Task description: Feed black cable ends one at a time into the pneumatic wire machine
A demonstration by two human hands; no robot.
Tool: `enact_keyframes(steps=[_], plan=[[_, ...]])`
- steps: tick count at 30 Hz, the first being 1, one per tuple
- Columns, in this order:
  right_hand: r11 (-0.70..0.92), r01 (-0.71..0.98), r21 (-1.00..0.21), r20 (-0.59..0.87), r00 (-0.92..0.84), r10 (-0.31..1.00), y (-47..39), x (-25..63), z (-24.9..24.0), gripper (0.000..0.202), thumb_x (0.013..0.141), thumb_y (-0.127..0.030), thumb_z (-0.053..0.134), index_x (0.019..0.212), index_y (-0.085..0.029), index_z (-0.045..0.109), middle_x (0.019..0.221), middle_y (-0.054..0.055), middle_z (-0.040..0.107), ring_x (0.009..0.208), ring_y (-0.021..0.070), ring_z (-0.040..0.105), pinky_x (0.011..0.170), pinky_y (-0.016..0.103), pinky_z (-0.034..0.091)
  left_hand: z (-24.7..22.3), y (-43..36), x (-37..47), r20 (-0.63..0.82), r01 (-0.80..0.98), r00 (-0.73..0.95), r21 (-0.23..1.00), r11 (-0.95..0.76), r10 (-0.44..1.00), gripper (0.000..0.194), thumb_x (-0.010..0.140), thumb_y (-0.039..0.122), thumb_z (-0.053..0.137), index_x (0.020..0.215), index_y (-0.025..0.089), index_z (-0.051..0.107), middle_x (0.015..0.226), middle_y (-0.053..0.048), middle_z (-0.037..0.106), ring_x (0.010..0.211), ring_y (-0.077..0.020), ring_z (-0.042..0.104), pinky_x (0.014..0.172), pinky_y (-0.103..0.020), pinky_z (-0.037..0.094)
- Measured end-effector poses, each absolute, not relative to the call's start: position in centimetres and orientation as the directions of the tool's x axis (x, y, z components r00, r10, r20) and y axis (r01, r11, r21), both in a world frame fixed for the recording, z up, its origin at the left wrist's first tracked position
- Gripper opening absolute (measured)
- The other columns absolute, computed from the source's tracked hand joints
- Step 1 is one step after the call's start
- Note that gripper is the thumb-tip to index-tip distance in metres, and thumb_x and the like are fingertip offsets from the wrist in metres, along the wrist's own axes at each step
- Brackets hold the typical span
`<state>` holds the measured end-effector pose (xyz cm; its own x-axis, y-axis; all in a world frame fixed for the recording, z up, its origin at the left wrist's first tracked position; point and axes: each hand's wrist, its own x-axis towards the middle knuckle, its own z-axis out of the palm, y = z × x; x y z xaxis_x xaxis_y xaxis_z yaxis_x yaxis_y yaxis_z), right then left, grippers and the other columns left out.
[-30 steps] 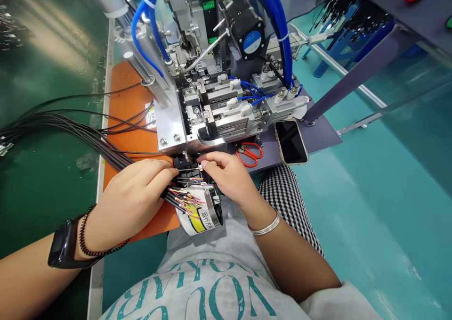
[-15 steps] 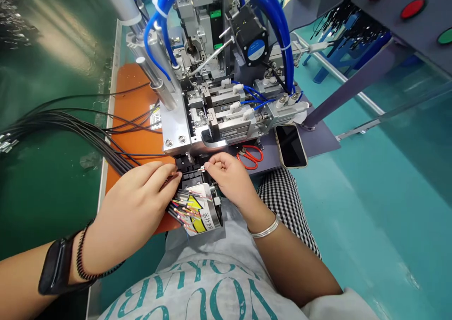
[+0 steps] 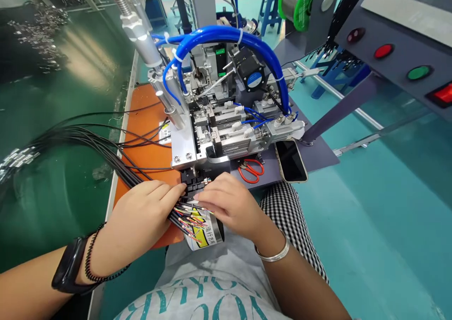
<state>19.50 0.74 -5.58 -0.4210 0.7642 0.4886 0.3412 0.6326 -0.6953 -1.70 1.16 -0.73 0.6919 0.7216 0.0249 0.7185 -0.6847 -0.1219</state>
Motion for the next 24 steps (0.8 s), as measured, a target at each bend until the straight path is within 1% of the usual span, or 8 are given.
enact_keyframes(steps=[2, 4, 6, 11, 15, 18, 21, 24], plan=[[0.578, 0.377, -0.724, 0.452, -0.375, 0.809, 0.9, 19.1, -5.6, 0.013, 0.087, -0.021, 0.057, 0.098, -0.023, 0.065, 0.088, 0.003, 0.069, 0.082, 0.0169, 0.058, 0.077, 0.034, 0.047, -0.9, 1.6, -1.8, 0.031, 0.734, 0.675, -0.134, -0.666, 0.737, 0.034, 0.074, 0.004, 0.050, 0.105, 0.011, 0.062, 0.093, -0.010, 0.067, 0.080, -0.0236, 0.059, 0.072, -0.038, 0.050], [0.522, 0.408, -0.749, 0.413, -0.329, 0.849, 0.9, 18.8, -5.7, 0.009, 0.087, -0.021, 0.057, 0.092, -0.021, 0.065, 0.086, 0.003, 0.068, 0.082, 0.0171, 0.058, 0.078, 0.034, 0.047, -1.1, 1.9, -1.8, 0.040, 0.748, 0.659, -0.147, -0.648, 0.751, 0.032, 0.077, 0.005, 0.049, 0.105, 0.011, 0.062, 0.110, -0.014, 0.064, 0.088, -0.0254, 0.061, 0.076, -0.040, 0.051], [0.474, 0.428, -0.770, 0.385, -0.281, 0.879, 1.0, 18.6, -5.8, 0.008, 0.088, -0.021, 0.057, 0.090, -0.021, 0.065, 0.086, 0.004, 0.068, 0.083, 0.0177, 0.058, 0.078, 0.035, 0.046, -1.1, 2.1, -1.9, 0.063, 0.749, 0.658, -0.152, -0.644, 0.750, 0.029, 0.079, 0.007, 0.048, 0.104, 0.010, 0.062, 0.116, -0.016, 0.062, 0.092, -0.0271, 0.061, 0.076, -0.041, 0.052], [0.394, 0.469, -0.791, 0.319, -0.234, 0.919, 0.9, 18.5, -6.1, 0.008, 0.087, -0.024, 0.058, 0.092, -0.022, 0.064, 0.088, 0.004, 0.067, 0.087, 0.0189, 0.058, 0.079, 0.035, 0.046, -1.4, 1.9, -2.0, 0.132, 0.698, 0.716, -0.118, -0.706, 0.685, 0.030, 0.083, 0.009, 0.047, 0.108, 0.010, 0.062, 0.102, -0.013, 0.067, 0.089, -0.0259, 0.062, 0.074, -0.041, 0.052], [0.396, 0.464, -0.792, 0.324, -0.230, 0.918, 1.0, 18.4, -6.1, 0.008, 0.088, -0.021, 0.056, 0.087, -0.021, 0.064, 0.087, 0.003, 0.066, 0.086, 0.0182, 0.058, 0.079, 0.034, 0.046, -1.7, 2.1, -1.7, 0.133, 0.673, 0.739, -0.095, -0.733, 0.661, 0.032, 0.084, 0.009, 0.046, 0.112, 0.013, 0.060, 0.102, -0.011, 0.066, 0.087, -0.0237, 0.060, 0.074, -0.039, 0.051], [0.376, 0.448, -0.811, 0.321, -0.195, 0.927, 1.0, 18.4, -6.0, 0.006, 0.087, -0.019, 0.058, 0.087, -0.022, 0.064, 0.087, 0.003, 0.067, 0.086, 0.0182, 0.058, 0.079, 0.034, 0.047, -2.0, 2.4, -1.5, 0.174, 0.659, 0.747, -0.066, -0.749, 0.642, 0.028, 0.085, 0.009, 0.045, 0.106, 0.013, 0.062, 0.097, -0.009, 0.067, 0.086, -0.0226, 0.059, 0.074, -0.038, 0.050], [0.382, 0.418, -0.824, 0.347, -0.160, 0.924, 0.8, 18.3, -5.6, 0.007, 0.085, -0.018, 0.059, 0.088, -0.022, 0.064, 0.086, 0.003, 0.067, 0.084, 0.0174, 0.059, 0.078, 0.033, 0.048, -2.1, 2.4, -1.5, 0.245, 0.657, 0.731, 0.000, -0.754, 0.637, 0.024, 0.082, 0.008, 0.046, 0.101, 0.012, 0.061, 0.097, -0.007, 0.067, 0.089, -0.0220, 0.060, 0.078, -0.036, 0.049], [0.434, 0.405, -0.805, 0.420, -0.128, 0.898, 0.5, 18.3, -5.2, 0.009, 0.085, -0.016, 0.059, 0.087, -0.022, 0.066, 0.083, 0.002, 0.068, 0.081, 0.0162, 0.059, 0.076, 0.033, 0.048, -2.2, 2.0, -1.6, 0.258, 0.682, 0.695, 0.058, -0.729, 0.671, 0.023, 0.079, 0.012, 0.049, 0.099, 0.013, 0.059, 0.090, -0.005, 0.067, 0.081, -0.0204, 0.061, 0.069, -0.034, 0.049]])
